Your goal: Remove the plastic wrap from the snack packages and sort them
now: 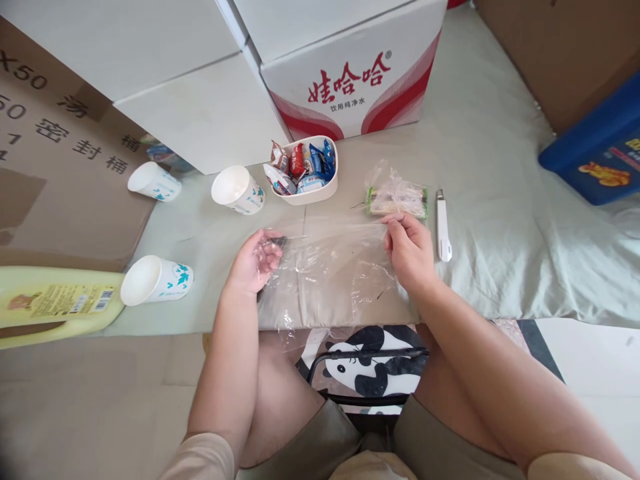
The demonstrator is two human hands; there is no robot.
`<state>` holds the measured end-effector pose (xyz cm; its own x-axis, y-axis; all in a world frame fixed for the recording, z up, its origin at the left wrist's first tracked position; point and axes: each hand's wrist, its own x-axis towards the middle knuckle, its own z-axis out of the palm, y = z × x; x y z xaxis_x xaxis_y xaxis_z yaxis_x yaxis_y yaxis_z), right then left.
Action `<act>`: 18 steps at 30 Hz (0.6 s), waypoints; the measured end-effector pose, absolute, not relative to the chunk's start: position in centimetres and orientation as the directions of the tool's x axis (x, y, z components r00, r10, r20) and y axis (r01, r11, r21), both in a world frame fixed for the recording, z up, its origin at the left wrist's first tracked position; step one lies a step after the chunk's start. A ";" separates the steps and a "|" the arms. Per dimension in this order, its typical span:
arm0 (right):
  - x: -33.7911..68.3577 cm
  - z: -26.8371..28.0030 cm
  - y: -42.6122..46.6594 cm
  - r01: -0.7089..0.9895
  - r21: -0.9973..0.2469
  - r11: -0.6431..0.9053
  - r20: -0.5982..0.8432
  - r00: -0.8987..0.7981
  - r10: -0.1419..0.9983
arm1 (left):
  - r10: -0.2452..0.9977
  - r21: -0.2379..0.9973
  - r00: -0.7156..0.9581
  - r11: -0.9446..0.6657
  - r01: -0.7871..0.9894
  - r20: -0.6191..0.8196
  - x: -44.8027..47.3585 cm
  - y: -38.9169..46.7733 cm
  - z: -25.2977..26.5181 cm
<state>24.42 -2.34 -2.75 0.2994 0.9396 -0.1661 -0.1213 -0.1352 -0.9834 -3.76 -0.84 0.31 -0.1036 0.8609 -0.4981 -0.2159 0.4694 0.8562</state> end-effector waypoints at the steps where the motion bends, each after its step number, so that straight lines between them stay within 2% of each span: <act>1: 24.4 -2.8 -2.3 -0.129 -0.982 -0.137 -0.170 0.298 0.940 | 0.865 0.862 -0.099 0.468 -0.194 -0.492 -3.8 -0.9 0.2; 5: 24.7 -3.2 -2.1 -0.179 -0.971 -0.158 -0.207 0.306 0.929 | 0.876 0.873 -0.080 0.460 -0.161 -0.476 -4.0 -1.2 0.2; 12: 25.6 -3.3 -1.7 -0.288 -0.943 -0.167 -0.233 0.213 0.949 | 0.914 0.883 -0.187 0.269 -0.386 -0.360 -4.3 -0.9 0.5; 15: 25.5 -3.1 -1.9 -0.285 -0.948 -0.142 -0.178 0.103 0.979 | 0.936 0.893 -0.199 0.189 -0.409 -0.290 -4.3 -0.9 0.4; 18: 25.2 -3.3 -2.1 -0.185 -0.980 -0.067 -0.076 0.044 0.996 | 0.950 0.898 -0.186 0.158 -0.411 -0.253 -4.2 -1.0 0.1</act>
